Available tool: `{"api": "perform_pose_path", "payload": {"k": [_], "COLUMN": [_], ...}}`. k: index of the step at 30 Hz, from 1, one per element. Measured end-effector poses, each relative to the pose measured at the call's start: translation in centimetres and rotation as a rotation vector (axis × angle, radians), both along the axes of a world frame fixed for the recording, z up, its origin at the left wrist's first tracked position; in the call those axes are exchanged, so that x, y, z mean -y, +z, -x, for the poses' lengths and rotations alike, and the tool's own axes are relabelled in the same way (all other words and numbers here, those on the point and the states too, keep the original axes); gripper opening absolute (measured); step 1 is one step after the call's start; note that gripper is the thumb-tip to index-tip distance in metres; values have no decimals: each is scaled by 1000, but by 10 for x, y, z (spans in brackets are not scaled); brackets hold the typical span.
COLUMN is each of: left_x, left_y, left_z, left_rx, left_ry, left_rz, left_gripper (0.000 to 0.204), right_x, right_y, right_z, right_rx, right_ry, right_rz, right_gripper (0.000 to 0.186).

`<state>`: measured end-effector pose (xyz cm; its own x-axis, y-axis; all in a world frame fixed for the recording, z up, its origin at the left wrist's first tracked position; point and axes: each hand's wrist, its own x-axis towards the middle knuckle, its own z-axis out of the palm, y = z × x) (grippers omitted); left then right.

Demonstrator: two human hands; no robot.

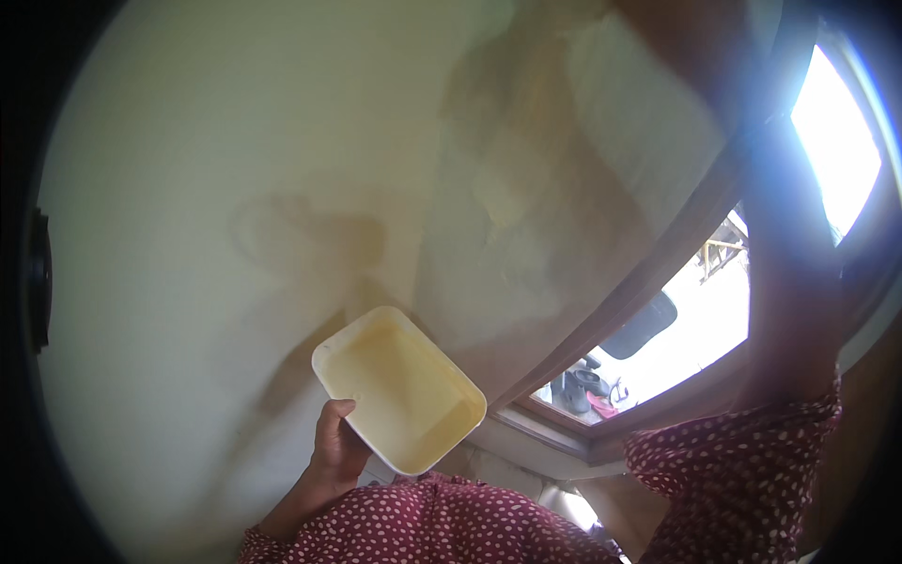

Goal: The person dips a paintbrush into a container of paint and applies the paint onto a wall using the paintbrush.

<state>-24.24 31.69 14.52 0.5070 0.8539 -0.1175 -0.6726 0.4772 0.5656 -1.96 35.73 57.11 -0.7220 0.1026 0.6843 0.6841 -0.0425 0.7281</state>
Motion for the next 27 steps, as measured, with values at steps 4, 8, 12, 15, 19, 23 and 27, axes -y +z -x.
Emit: {"api": "perform_pose_path", "payload": {"k": [4, 8, 12, 15, 19, 23, 27], "left_x": [-2, 0, -2, -3, -2, 7, 2], "left_y": [-12, -6, -20, -25, -12, 4, -1], "left_z": [7, 9, 10, 14, 14, 15, 13], "left_rx": [-15, -32, -50, -46, -44, -30, -35], "left_ry": [-6, 2, -35, -46, -46, -13, -75], "left_rz": [8, 7, -24, -45, -16, 11, 9], "left_gripper": [63, 63, 63, 62, 62, 63, 63], "right_x": [-4, 37, 48, 30, 14, 30, 44], "right_y": [-129, -245, -327, -338, -266, -149, -66], "right_z": [-20, -26, -28, -40, -45, -24, -35], "right_rx": [231, -15, -358, -492, -725, -659, -510], "right_ry": [-283, -113, -24, -115, -59, -17, 101], "right_rz": [188, 584, 1000, 1148, 1118, 771, 466], "right_gripper": [13, 17, 17, 16, 26, 17, 13]}}
